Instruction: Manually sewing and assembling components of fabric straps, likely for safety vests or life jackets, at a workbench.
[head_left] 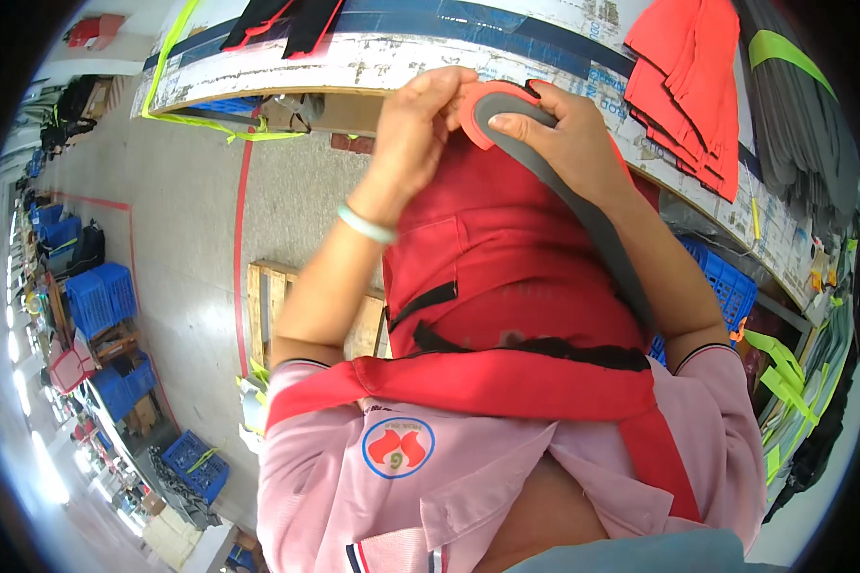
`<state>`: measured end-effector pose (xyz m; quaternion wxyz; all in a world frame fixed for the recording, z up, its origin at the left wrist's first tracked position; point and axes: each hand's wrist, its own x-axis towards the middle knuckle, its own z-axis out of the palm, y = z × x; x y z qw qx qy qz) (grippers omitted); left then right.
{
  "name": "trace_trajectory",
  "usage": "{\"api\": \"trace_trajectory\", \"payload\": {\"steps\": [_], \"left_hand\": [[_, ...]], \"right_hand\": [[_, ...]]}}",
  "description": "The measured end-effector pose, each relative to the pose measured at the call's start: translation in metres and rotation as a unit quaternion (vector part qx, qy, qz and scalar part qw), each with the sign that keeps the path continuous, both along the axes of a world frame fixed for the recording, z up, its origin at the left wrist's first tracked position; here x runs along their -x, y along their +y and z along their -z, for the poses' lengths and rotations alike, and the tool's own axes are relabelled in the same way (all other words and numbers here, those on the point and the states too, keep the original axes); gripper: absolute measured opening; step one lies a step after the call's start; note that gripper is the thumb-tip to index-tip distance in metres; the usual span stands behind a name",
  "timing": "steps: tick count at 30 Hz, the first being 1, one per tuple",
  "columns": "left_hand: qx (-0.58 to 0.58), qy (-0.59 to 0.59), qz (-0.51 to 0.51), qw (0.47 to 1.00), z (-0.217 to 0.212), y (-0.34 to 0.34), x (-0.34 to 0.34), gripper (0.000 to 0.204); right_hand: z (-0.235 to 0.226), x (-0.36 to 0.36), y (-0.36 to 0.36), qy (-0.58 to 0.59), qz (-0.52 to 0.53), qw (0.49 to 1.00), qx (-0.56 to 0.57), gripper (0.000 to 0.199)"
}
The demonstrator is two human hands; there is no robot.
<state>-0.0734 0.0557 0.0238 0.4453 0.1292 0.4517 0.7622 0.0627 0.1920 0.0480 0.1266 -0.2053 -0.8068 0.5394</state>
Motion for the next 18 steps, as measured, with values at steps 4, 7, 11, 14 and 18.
{"api": "trace_trajectory", "payload": {"steps": [4,7,11,14,18], "left_hand": [[0.085,0.004,0.251,0.964,-0.003,-0.007,0.024,0.026],[0.104,-0.040,0.298,0.948,0.004,-0.013,0.020,0.024],[0.083,-0.009,0.339,0.937,0.012,-0.024,0.009,0.023],[0.107,0.056,0.271,0.955,0.003,-0.026,-0.009,0.022],[0.092,-0.032,0.219,0.971,0.012,-0.028,-0.013,0.022]], "right_hand": [[-0.002,-0.006,-0.009,-0.011,-0.053,0.998,0.032,0.035],[0.008,-0.009,-0.014,-0.021,-0.064,0.995,0.071,0.038],[0.020,-0.016,-0.022,-0.043,-0.081,0.996,0.016,0.048],[0.017,-0.018,-0.019,-0.043,-0.086,0.995,0.025,0.053],[0.012,-0.016,-0.016,-0.064,-0.113,0.984,0.124,0.046]]}}
